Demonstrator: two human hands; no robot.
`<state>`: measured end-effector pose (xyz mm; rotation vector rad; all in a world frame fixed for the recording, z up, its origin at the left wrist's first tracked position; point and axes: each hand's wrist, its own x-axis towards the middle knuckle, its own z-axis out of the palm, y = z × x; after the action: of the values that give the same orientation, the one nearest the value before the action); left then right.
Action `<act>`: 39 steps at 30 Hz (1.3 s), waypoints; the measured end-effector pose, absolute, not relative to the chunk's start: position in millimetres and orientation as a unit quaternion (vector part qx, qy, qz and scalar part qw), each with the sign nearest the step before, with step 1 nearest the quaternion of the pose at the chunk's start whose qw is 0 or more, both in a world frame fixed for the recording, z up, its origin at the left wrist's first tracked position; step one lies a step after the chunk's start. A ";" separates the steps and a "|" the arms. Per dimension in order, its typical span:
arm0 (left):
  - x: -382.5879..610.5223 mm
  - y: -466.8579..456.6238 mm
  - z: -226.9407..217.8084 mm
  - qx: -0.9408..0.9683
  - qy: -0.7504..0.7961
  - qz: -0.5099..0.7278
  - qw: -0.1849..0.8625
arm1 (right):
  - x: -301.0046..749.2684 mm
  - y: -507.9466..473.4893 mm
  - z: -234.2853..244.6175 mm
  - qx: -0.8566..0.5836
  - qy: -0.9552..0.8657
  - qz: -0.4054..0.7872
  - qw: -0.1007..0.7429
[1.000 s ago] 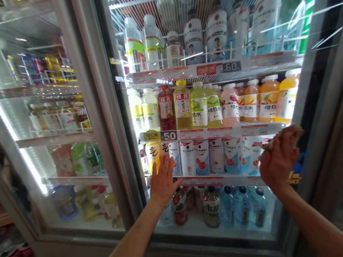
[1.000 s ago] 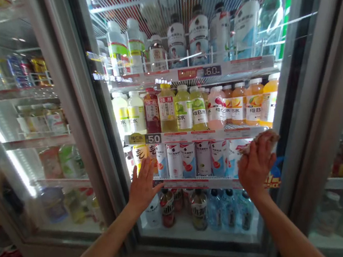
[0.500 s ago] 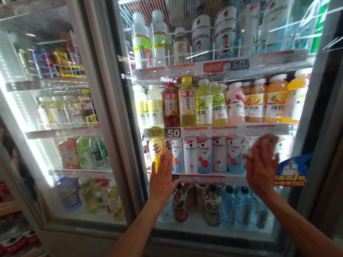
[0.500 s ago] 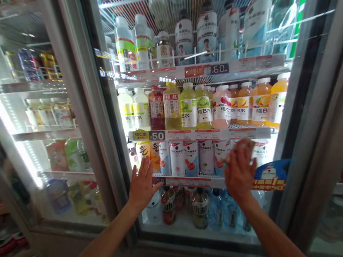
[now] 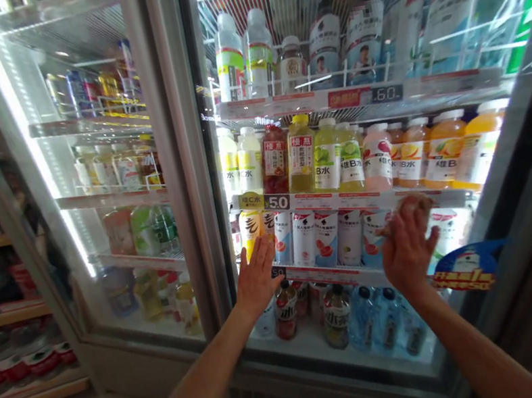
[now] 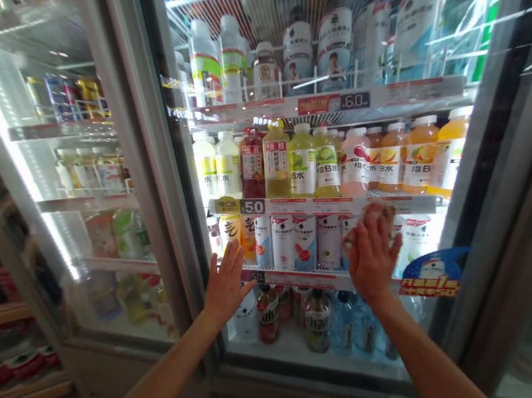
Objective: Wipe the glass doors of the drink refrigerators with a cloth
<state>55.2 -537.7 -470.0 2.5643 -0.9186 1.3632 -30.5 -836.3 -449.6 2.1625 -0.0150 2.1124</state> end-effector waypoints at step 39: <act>52.8 -500.5 -444.5 0.800 -0.274 0.532 0.045 | 29.8 -731.5 -403.4 0.768 0.246 0.565 0.173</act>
<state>52.8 -500.5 -444.5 2.4421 -0.8367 1.6261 29.8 -731.5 -403.4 2.1789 0.6989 1.6045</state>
